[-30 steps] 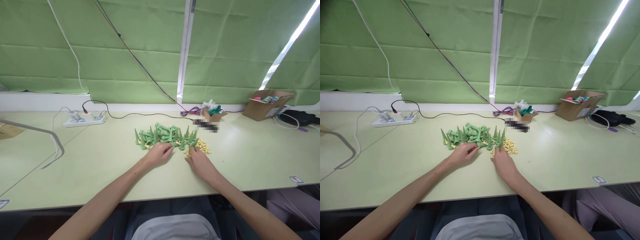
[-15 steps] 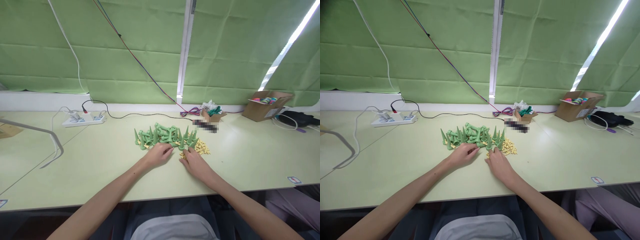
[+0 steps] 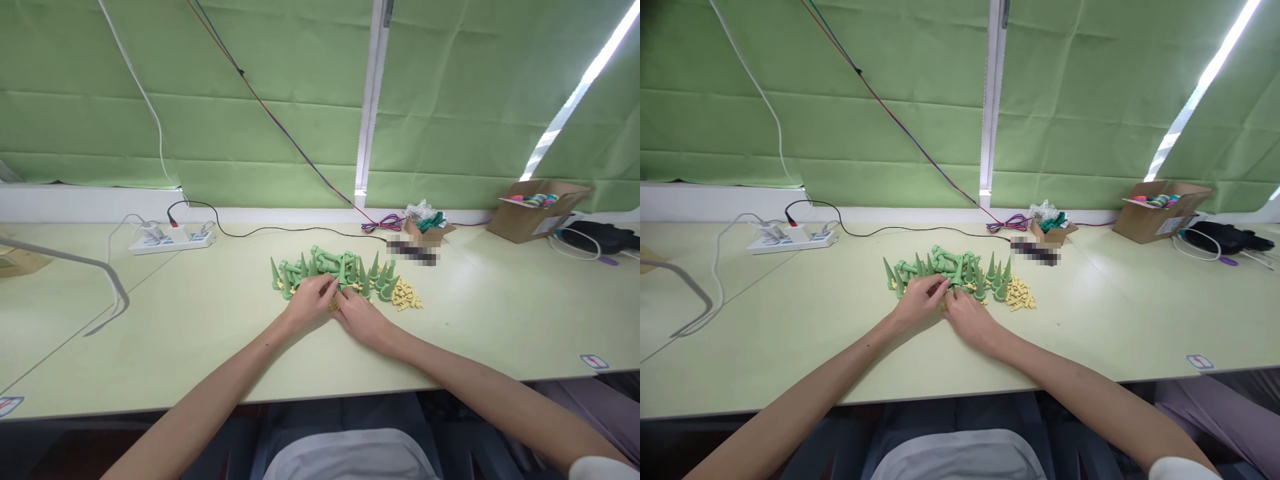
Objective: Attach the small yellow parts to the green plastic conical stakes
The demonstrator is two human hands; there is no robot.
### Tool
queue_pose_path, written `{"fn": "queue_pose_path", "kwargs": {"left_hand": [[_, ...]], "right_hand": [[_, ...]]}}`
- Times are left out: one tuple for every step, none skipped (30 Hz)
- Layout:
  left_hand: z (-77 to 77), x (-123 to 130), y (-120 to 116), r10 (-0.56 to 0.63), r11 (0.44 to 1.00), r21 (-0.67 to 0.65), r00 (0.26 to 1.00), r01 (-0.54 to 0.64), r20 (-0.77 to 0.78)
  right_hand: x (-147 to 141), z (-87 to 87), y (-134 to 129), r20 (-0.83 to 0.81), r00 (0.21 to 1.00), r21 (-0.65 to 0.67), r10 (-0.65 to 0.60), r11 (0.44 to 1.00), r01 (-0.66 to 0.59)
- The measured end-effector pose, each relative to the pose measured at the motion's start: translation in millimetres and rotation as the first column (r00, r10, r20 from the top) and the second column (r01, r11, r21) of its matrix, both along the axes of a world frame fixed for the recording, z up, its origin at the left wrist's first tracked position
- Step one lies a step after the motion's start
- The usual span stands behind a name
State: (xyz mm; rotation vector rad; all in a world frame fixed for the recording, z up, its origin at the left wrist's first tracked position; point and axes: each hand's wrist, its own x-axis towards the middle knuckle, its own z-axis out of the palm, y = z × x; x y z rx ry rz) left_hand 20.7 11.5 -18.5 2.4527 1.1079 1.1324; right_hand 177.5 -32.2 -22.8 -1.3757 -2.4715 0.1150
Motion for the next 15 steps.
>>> {"fn": "queue_pose_path", "kwargs": {"left_hand": [[-0.3,0.1,0.2,0.009,1.0,0.005,1.0,-0.009,0.013],[-0.5,0.4,0.3,0.019,1.0,0.011,1.0,-0.019,0.024],[-0.4,0.7,0.2,0.03,0.999,0.018,0.999,-0.03,0.034],[-0.2,0.9,0.1,0.04,0.999,0.025,0.998,-0.041,0.041],[0.2,1.2,0.1,0.05,0.998,0.031,0.998,-0.051,0.049],[0.6,1.4,0.1,0.057,0.998,0.036,0.997,-0.059,0.056],[1.1,1.6,0.3,0.063,0.997,0.04,0.996,-0.066,0.06],[1.5,1.6,0.5,0.066,0.997,0.041,0.996,-0.069,0.059],[1.8,1.6,0.8,0.067,0.997,0.039,0.996,-0.07,0.055],[2.1,1.5,1.1,0.066,0.997,0.031,0.997,-0.067,0.046],[2.2,1.4,1.4,0.06,0.998,0.018,0.998,-0.061,0.033],[2.3,1.1,1.7,0.051,0.999,0.0,0.999,-0.051,0.017],[2.3,0.7,1.9,0.037,0.999,-0.022,0.999,-0.037,-0.005],[2.2,0.3,2.0,0.019,0.999,-0.045,0.999,-0.02,-0.034],[2.2,-0.3,2.1,0.0,0.998,-0.064,0.998,-0.004,-0.067]], "right_hand": [[-1.2,-3.1,2.8,-0.007,1.0,0.017,0.012,1.0,-0.012],[-1.7,-6.1,5.2,-0.022,1.0,0.035,0.016,0.999,-0.016],[-1.4,-9.0,7.0,-0.045,0.999,0.05,0.018,0.999,-0.016],[-0.6,-11.8,8.3,-0.076,0.997,0.063,0.019,0.998,-0.014],[0.8,-14.4,9.2,-0.117,0.993,0.072,0.021,0.997,-0.012],[2.5,-16.7,9.7,-0.159,0.987,0.079,0.024,0.997,-0.011],[4.3,-18.7,10.0,-0.196,0.98,0.084,0.029,0.996,-0.012],[6.2,-20.3,10.2,-0.232,0.972,0.086,0.033,0.996,-0.013],[7.9,-21.4,10.4,-0.264,0.964,0.085,0.038,0.996,-0.016],[9.4,-22.1,10.7,-0.293,0.955,0.081,0.041,0.997,-0.018],[10.8,-22.5,11.1,-0.319,0.947,0.074,0.041,0.997,-0.018],[11.9,-22.4,11.6,-0.341,0.939,0.066,0.038,0.998,-0.016],[12.8,-22.2,12.0,-0.357,0.934,0.057,0.032,0.998,-0.013],[13.6,-21.8,12.4,-0.366,0.93,0.048,0.027,0.999,-0.01],[14.4,-21.4,12.7,-0.372,0.928,0.041,0.022,0.999,-0.007]]}}
